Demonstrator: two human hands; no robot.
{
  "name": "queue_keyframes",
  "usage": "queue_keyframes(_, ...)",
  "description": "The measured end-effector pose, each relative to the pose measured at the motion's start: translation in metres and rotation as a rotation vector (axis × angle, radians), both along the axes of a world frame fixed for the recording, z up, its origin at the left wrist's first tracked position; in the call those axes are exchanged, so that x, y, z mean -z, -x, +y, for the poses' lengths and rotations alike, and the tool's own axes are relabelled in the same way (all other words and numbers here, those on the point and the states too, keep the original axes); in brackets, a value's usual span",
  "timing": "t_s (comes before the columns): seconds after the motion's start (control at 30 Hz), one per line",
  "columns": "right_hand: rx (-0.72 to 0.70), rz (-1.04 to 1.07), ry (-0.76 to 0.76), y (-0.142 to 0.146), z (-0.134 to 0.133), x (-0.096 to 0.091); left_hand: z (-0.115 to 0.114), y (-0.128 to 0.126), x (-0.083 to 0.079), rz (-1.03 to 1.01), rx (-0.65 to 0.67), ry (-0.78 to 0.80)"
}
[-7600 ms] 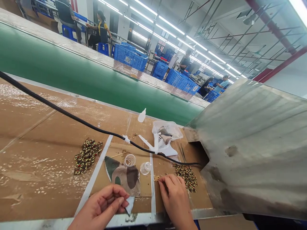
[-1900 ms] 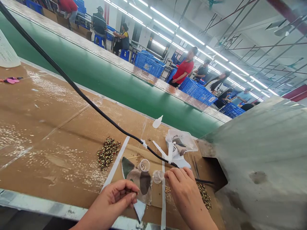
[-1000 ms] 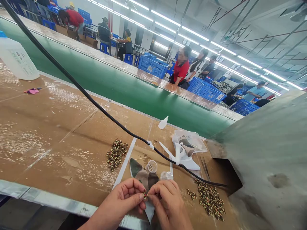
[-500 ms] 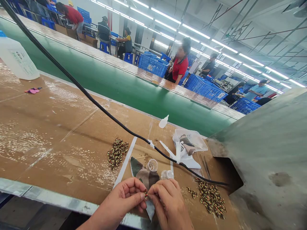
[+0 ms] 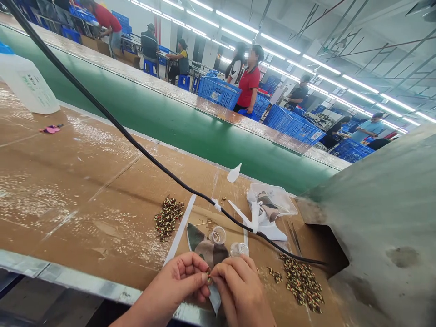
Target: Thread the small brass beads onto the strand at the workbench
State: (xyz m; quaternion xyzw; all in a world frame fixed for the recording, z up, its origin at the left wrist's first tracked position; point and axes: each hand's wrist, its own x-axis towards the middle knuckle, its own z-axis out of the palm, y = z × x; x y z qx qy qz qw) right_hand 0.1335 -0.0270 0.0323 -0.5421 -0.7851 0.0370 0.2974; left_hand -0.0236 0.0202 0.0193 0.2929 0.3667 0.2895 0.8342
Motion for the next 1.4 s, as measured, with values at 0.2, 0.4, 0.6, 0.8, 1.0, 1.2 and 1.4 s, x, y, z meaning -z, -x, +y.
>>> queue_keyframes(0.2, -0.02, -0.024, -0.092, -0.008, -0.007, 0.01, 0.0, 0.0, 0.001, -0.027, -0.028, 0.019)
queue_keyframes(0.4, -0.067, -0.085, -0.233, -0.002, -0.007, 0.017, 0.0, -0.002, -0.001, -0.024, -0.039, 0.003)
queue_keyframes(0.6, -0.11, -0.111, -0.412, 0.008, 0.001, 0.008, 0.0, -0.002, 0.001, 0.015, -0.051, -0.003)
queue_keyframes(0.8, -0.121, -0.036, -0.292, 0.005, -0.005, 0.014, -0.001, -0.001, 0.002, 0.008, -0.039, -0.022)
queue_keyframes(1.0, 0.04, 0.129, 0.039, -0.003, -0.012, 0.016, -0.002, 0.0, 0.004, -0.007, -0.016, -0.047)
queue_keyframes(1.2, 0.043, 0.163, 0.106, 0.001, -0.008, 0.017, -0.001, 0.001, 0.006, 0.005, -0.001, -0.064)
queue_keyframes(1.4, 0.02, 0.187, 0.117, 0.002, -0.008, 0.018, -0.001, 0.001, 0.007, 0.022, 0.003, -0.077)
